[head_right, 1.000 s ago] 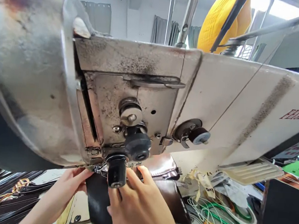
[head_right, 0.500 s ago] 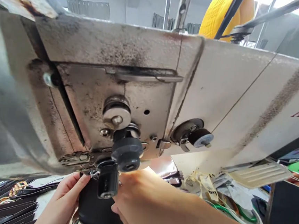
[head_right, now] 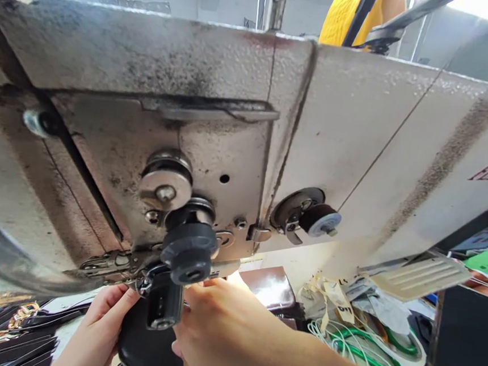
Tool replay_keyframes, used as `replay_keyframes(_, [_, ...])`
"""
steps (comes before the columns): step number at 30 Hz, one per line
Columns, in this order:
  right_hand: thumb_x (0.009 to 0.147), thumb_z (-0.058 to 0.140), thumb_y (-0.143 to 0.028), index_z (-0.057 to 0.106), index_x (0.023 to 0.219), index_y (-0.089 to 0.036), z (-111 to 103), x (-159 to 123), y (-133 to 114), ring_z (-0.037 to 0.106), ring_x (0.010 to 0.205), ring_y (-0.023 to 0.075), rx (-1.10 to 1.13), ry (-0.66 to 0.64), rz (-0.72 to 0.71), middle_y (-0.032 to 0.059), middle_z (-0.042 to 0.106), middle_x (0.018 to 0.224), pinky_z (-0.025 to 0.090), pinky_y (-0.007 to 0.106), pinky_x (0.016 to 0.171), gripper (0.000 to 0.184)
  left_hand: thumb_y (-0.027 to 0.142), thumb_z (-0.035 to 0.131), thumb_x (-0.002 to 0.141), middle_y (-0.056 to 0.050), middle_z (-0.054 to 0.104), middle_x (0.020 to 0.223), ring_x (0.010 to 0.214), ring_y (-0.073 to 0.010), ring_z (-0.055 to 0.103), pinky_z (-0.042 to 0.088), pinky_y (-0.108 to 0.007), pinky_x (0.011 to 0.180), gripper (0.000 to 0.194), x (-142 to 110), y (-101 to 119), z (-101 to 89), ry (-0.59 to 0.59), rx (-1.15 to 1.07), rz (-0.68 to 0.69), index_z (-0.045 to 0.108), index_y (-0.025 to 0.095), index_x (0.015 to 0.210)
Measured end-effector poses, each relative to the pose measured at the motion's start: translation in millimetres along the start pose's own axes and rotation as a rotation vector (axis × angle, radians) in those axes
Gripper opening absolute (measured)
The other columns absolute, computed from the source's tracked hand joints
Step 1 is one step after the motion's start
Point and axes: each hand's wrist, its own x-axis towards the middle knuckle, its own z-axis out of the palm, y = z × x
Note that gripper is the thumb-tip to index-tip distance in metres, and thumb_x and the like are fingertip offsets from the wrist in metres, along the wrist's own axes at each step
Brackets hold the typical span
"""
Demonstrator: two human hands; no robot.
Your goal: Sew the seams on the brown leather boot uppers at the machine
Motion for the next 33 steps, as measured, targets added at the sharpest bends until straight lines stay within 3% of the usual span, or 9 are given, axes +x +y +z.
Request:
replay_keyframes(1, [0.09, 0.066, -0.036, 0.074, 0.094, -0.035, -8, 2, -1, 0.068, 0.062, 0.0155, 0.017, -0.109, -0.035, -0.0042, 0.077, 0.082, 0.056, 0.023, 0.06, 0.009, 0.062, 0.095, 0.024, 0.009, 0.061, 0.053, 0.05, -0.0059, 0.05, 0.041, -0.015, 0.047, 0.069, 0, 0, 0.0, 0.007, -0.018, 0.005, 0.062, 0.018, 0.065])
replay_keyframes(5, [0.093, 0.061, -0.025, 0.066, 0.125, -0.028, -20, 7, -6, 0.073, 0.08, 0.0161, 0.07, -0.482, -0.078, 0.0009, 0.076, 0.108, 0.057, 0.02, 0.066, 0.033, 0.061, 0.095, 0.027, 0.008, 0.061, 0.052, 0.049, -0.005, 0.05, 0.042, -0.014, 0.049, 0.067, -2, 1, -0.5, 0.013, -0.057, 0.018, 0.061, 0.017, 0.064])
replay_keyframes(10, [0.092, 0.062, -0.023, 0.067, 0.127, -0.027, -12, 7, -11, 0.073, 0.078, 0.0182, 0.07, -0.502, -0.05, 0.0022, 0.077, 0.095, 0.057, 0.021, 0.07, 0.036, 0.058, 0.096, 0.029, 0.007, 0.06, 0.051, 0.044, -0.005, 0.046, 0.036, -0.015, 0.043, 0.065, -1, 1, -1.6, -0.018, -0.044, 0.004, 0.062, 0.016, 0.063])
replay_keyframes(15, [0.096, 0.053, -0.023, 0.063, 0.134, -0.023, -11, -1, -8, 0.072, 0.083, 0.0223, 0.025, -0.367, -0.118, 0.0044, 0.077, 0.093, 0.057, 0.027, 0.078, 0.039, 0.067, 0.09, 0.039, 0.006, 0.049, 0.042, 0.038, -0.0049, 0.039, 0.024, -0.016, 0.037, 0.062, -2, -2, -2.0, -0.06, 0.007, 0.036, 0.062, 0.015, 0.055])
replay_keyframes(18, [0.095, 0.056, -0.023, 0.071, 0.117, -0.024, -13, 2, -5, 0.072, 0.083, 0.0204, 0.051, -0.38, -0.13, 0.0033, 0.077, 0.094, 0.056, 0.026, 0.075, 0.027, 0.067, 0.088, 0.048, 0.004, 0.057, 0.05, 0.047, -0.0069, 0.046, 0.038, -0.016, 0.045, 0.056, -14, -3, 2.1, -0.085, -0.002, 0.147, 0.068, 0.016, 0.06])
replay_keyframes(21, [0.084, 0.071, -0.017, 0.073, 0.093, -0.022, -12, 8, -3, 0.071, 0.076, 0.0186, 0.075, -0.466, -0.121, 0.0012, 0.076, 0.088, 0.055, 0.025, 0.07, 0.01, 0.056, 0.088, 0.061, 0.002, 0.07, 0.071, 0.068, -0.0111, 0.058, 0.051, -0.016, 0.069, 0.043, -28, -5, 6.9, -0.146, -0.04, 0.261, 0.077, 0.019, 0.08])
replay_keyframes(26, [0.071, 0.087, -0.022, 0.074, 0.116, -0.02, -11, 12, -4, 0.07, 0.07, 0.0192, 0.121, -0.465, -0.141, -0.0006, 0.076, 0.083, 0.053, 0.027, 0.06, 0.047, 0.059, 0.077, 0.076, -0.001, 0.072, 0.083, 0.066, -0.0121, 0.057, 0.05, -0.018, 0.059, 0.046, -30, -15, 7.5, -0.211, 0.041, 0.268, 0.076, 0.018, 0.096])
replay_keyframes(28, [0.076, 0.084, -0.022, 0.069, 0.128, -0.022, -13, 11, -7, 0.07, 0.068, 0.0195, 0.093, -0.47, -0.072, -0.0012, 0.075, 0.081, 0.053, 0.027, 0.061, 0.055, 0.062, 0.077, 0.075, -0.001, 0.07, 0.079, 0.063, -0.0114, 0.054, 0.047, -0.018, 0.053, 0.05, -27, -17, 6.9, -0.203, 0.056, 0.254, 0.075, 0.017, 0.097])
replay_keyframes(33, [0.094, 0.064, -0.034, 0.073, 0.117, -0.026, -16, 11, -9, 0.071, 0.078, 0.0218, 0.108, -0.568, 0.065, 0.0044, 0.076, 0.091, 0.054, 0.028, 0.071, 0.026, 0.064, 0.078, 0.072, 0.001, 0.065, 0.066, 0.059, -0.01, 0.052, 0.044, -0.016, 0.05, 0.052, -26, -12, 7.9, -0.206, 0.062, 0.245, 0.074, 0.015, 0.089])
